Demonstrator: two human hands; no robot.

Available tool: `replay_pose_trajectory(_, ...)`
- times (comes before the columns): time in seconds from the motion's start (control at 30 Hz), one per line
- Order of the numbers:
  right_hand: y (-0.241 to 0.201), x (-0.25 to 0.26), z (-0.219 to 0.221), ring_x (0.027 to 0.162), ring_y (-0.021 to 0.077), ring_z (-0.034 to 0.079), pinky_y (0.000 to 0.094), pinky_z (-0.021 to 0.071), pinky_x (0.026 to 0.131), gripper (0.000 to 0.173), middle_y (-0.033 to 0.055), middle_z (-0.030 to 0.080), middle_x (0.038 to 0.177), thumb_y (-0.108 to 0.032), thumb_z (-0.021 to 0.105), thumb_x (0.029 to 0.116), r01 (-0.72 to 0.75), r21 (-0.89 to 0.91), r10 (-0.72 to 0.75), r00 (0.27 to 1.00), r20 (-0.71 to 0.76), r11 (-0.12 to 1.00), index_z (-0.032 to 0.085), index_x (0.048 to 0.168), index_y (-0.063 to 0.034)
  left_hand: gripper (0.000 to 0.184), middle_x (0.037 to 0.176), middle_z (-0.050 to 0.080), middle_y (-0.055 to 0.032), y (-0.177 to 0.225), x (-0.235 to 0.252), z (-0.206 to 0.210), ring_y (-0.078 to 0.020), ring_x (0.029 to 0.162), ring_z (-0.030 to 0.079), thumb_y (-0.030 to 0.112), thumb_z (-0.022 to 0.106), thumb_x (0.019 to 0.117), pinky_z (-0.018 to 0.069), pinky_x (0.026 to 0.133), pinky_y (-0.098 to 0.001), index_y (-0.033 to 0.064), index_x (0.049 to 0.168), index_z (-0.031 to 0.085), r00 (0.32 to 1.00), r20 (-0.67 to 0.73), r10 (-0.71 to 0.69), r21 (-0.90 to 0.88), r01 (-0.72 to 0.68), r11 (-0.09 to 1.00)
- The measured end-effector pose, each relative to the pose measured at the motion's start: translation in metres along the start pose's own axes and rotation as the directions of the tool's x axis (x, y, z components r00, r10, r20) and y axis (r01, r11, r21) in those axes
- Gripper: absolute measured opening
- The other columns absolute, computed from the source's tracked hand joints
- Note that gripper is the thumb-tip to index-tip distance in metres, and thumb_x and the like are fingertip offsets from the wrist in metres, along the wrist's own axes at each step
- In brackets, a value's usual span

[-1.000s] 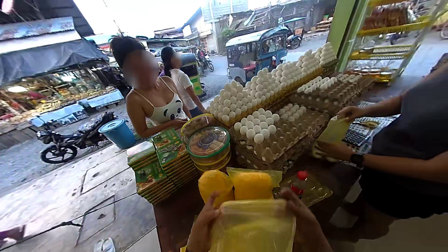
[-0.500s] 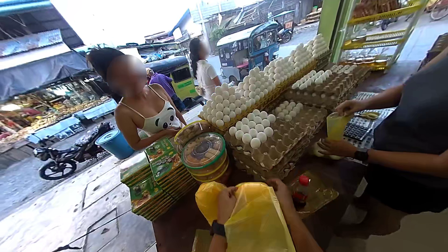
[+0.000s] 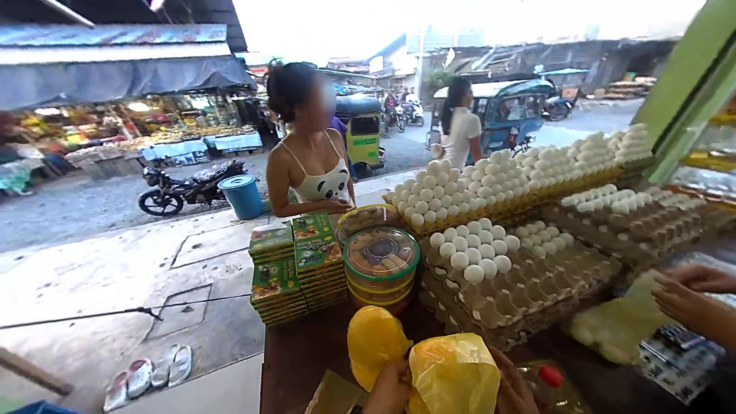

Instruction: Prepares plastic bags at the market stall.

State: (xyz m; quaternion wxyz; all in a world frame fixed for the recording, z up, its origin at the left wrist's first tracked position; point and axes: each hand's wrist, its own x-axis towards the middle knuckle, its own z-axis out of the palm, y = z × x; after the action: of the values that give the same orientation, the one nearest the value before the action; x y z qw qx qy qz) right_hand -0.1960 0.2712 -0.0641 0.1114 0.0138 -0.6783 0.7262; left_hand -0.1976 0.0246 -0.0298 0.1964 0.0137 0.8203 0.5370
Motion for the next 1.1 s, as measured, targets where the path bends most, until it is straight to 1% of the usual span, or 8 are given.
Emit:
replay_pose_trajectory(0.07, -0.013, 0.001, 0.004, 0.127, 0.0046, 0.056, 0.0273, 0.0511, 0.104, 0.104, 0.0043, 0.056, 0.144, -0.056, 0.077, 0.0808, 0.031, 0.072, -0.041, 0.989, 0.142, 0.997, 0.031, 0.153, 0.0022, 0.067, 0.145, 0.053, -0.0252, -0.004, -0.009, 0.003, -0.0355, 0.131, 0.057, -0.005, 0.063, 0.0902, 0.0480, 0.109, -0.0517, 0.0017, 0.153, 0.042, 0.996, -0.040, 0.082, -0.070, -0.085, 0.994)
replay_pose_trajectory(0.2, -0.008, -0.004, 0.033, 0.111, 0.0134, 0.062, 0.0327, 0.0534, 0.097, 0.084, 0.0201, 0.060, 0.130, -0.005, 0.073, 0.0769, -0.233, -0.155, 0.259, 0.950, 0.176, 0.960, 0.033, 0.150, 0.0095, 0.091, 0.157, 0.039, -0.0261, -0.013, -0.003, 0.016, -0.0325, 0.146, 0.041, 0.005, 0.080, 0.0801, 0.0361, 0.120, -0.0443, -0.0020, 0.157, 0.032, 0.948, -0.188, 0.258, -0.101, -0.280, 0.955)
replay_pose_trajectory(0.43, 0.048, -0.028, 0.023, 0.103, 0.0060, 0.067, 0.0261, 0.0566, 0.094, 0.085, 0.0141, 0.067, 0.117, -0.024, 0.082, 0.0756, -0.122, -0.052, 0.130, 0.975, 0.180, 0.991, 0.039, 0.138, 0.0152, 0.082, 0.148, 0.049, -0.0271, -0.033, 0.005, 0.017, -0.0343, 0.140, 0.048, 0.020, 0.082, 0.0839, 0.0375, 0.118, -0.0475, -0.0043, 0.151, 0.042, 0.977, -0.110, 0.181, -0.065, -0.189, 0.980)
replay_pose_trajectory(0.6, -0.013, -0.007, 0.021, 0.125, 0.0166, 0.055, 0.0311, 0.0500, 0.102, 0.124, 0.0251, 0.047, 0.145, -0.027, 0.086, 0.0617, -0.124, -0.145, 0.149, 0.972, 0.181, 0.982, 0.014, 0.157, 0.0073, 0.094, 0.153, 0.046, -0.0214, 0.002, -0.002, 0.008, -0.0256, 0.138, 0.050, 0.009, 0.083, 0.0791, 0.0427, 0.114, -0.0411, 0.0015, 0.157, 0.032, 0.953, -0.160, 0.259, -0.294, -0.296, 0.909)
replay_pose_trajectory(0.77, 0.039, -0.011, 0.032, 0.107, 0.0142, 0.067, 0.0313, 0.0564, 0.095, 0.089, 0.0186, 0.066, 0.120, -0.007, 0.086, 0.0676, -0.122, -0.170, 0.158, 0.962, 0.221, 0.978, 0.040, 0.141, 0.0126, 0.064, 0.138, 0.057, -0.0284, -0.039, 0.008, 0.018, -0.0335, 0.133, 0.054, 0.010, 0.078, 0.0861, 0.0402, 0.116, -0.0444, -0.0102, 0.140, 0.050, 0.970, -0.154, 0.190, -0.078, -0.204, 0.976)
replay_pose_trajectory(0.9, 0.051, -0.015, 0.020, 0.105, 0.0111, 0.068, 0.0296, 0.0582, 0.094, 0.083, 0.0146, 0.068, 0.117, -0.007, 0.086, 0.0682, -0.110, -0.105, 0.132, 0.963, 0.234, 0.988, 0.043, 0.137, 0.0117, 0.086, 0.151, 0.046, -0.0269, -0.030, -0.003, 0.015, -0.0335, 0.141, 0.046, 0.010, 0.084, 0.0804, 0.0382, 0.118, -0.0451, -0.0029, 0.153, 0.039, 0.978, -0.157, 0.141, -0.128, -0.162, 0.978)
replay_pose_trajectory(1.03, 0.003, -0.004, 0.021, 0.136, 0.0101, 0.046, 0.0269, 0.0469, 0.108, 0.152, 0.0238, 0.032, 0.157, -0.051, 0.092, 0.0561, 0.053, -0.011, -0.051, 0.982, 0.182, 0.999, -0.006, 0.157, 0.0071, 0.102, 0.158, 0.036, -0.0264, -0.011, -0.012, 0.012, -0.0325, 0.145, 0.041, 0.012, 0.087, 0.0778, 0.0384, 0.118, -0.0451, -0.0015, 0.158, 0.026, 0.970, -0.180, 0.163, -0.254, -0.206, 0.945)
replay_pose_trajectory(1.1, -0.002, -0.003, 0.030, 0.132, 0.0087, 0.051, 0.0268, 0.0503, 0.104, 0.151, 0.0220, 0.037, 0.154, -0.053, 0.092, 0.0569, 0.070, -0.016, -0.067, 0.987, 0.144, 0.997, -0.005, 0.158, 0.0042, 0.083, 0.148, 0.049, -0.0259, -0.016, -0.009, 0.016, -0.0309, 0.139, 0.049, 0.016, 0.084, 0.0833, 0.0401, 0.117, -0.0445, -0.0049, 0.150, 0.039, 0.962, -0.196, 0.192, -0.201, -0.231, 0.952)
